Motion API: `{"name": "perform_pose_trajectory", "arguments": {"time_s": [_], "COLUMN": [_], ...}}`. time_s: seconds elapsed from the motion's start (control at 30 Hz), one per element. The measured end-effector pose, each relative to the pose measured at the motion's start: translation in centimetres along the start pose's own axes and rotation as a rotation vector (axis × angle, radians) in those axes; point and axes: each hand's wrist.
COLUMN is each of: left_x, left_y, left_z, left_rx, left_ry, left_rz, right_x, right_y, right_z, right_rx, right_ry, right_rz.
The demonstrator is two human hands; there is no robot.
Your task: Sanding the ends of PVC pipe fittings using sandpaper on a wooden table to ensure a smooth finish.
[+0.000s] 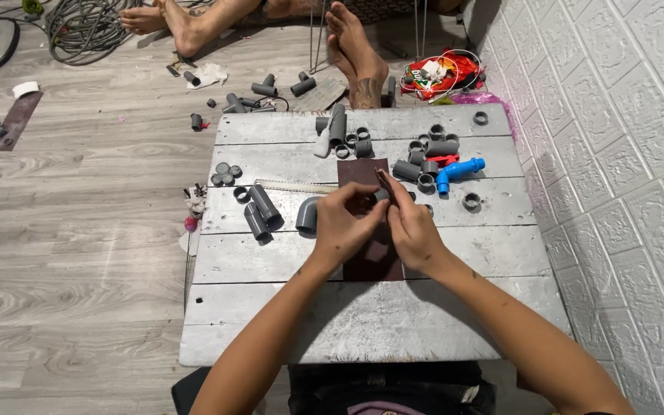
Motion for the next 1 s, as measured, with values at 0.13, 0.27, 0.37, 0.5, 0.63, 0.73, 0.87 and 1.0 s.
{"name": "perform_pose_trajectory", "arguments": {"time_s": [0.13, 0.27, 0.37, 0.5, 0.63, 0.73, 0.87, 1.0], "left_x": [-0.1, -0.2, 0.9, 1.9, 2.9, 3.0, 3.1, 1.2], "left_y": [-0.9, -1.5, -1.0, -2.0, -1.9, -2.0, -1.5, -2.0], "left_z": [0.7, 0.8, 0.5, 1.0, 1.0, 0.7, 0.7, 1.4], "left_rx": [-0.027, -0.002, 0.009, 0.012, 0.028, 0.093, 0.135, 0.141], "left_ry": [0.007, 0.000, -0.023, -0.019, 0.109, 0.278, 0.422, 0.507], "left_rz": [-0.040, -0.073, -0.078, -0.044, 0.088, 0.221, 0.311, 0.297], "right_x": [0.8, 0.4, -0.7, 0.1, -1.4, -1.7, -3.3, -3.9], "right_y": [0.5, -0.1, 0.1, 0.1, 0.0, -0.4, -0.4, -1.1], "right_z": [0.1, -0.4, -0.7, 0.2, 0.2, 0.3, -0.1, 0.6], "right_rx": [-0.020, -0.015, -0.002, -0.003, -0.073, -0.123, -0.119, -0.094], "right_ry": [0.015, -0.020, -0.014, -0.008, -0.020, -0.018, -0.096, -0.066], "right_rz": [0.002, 0.019, 0.028, 0.058, 0.038, 0.028, 0.022, 0.097]}}
Point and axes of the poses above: each hand's wrist, its own y-axis away from the middle knuckle, its own z-axis out of the back of the hand, x = y × z, and after that the axes turned 15 degrees about -x, right-handed
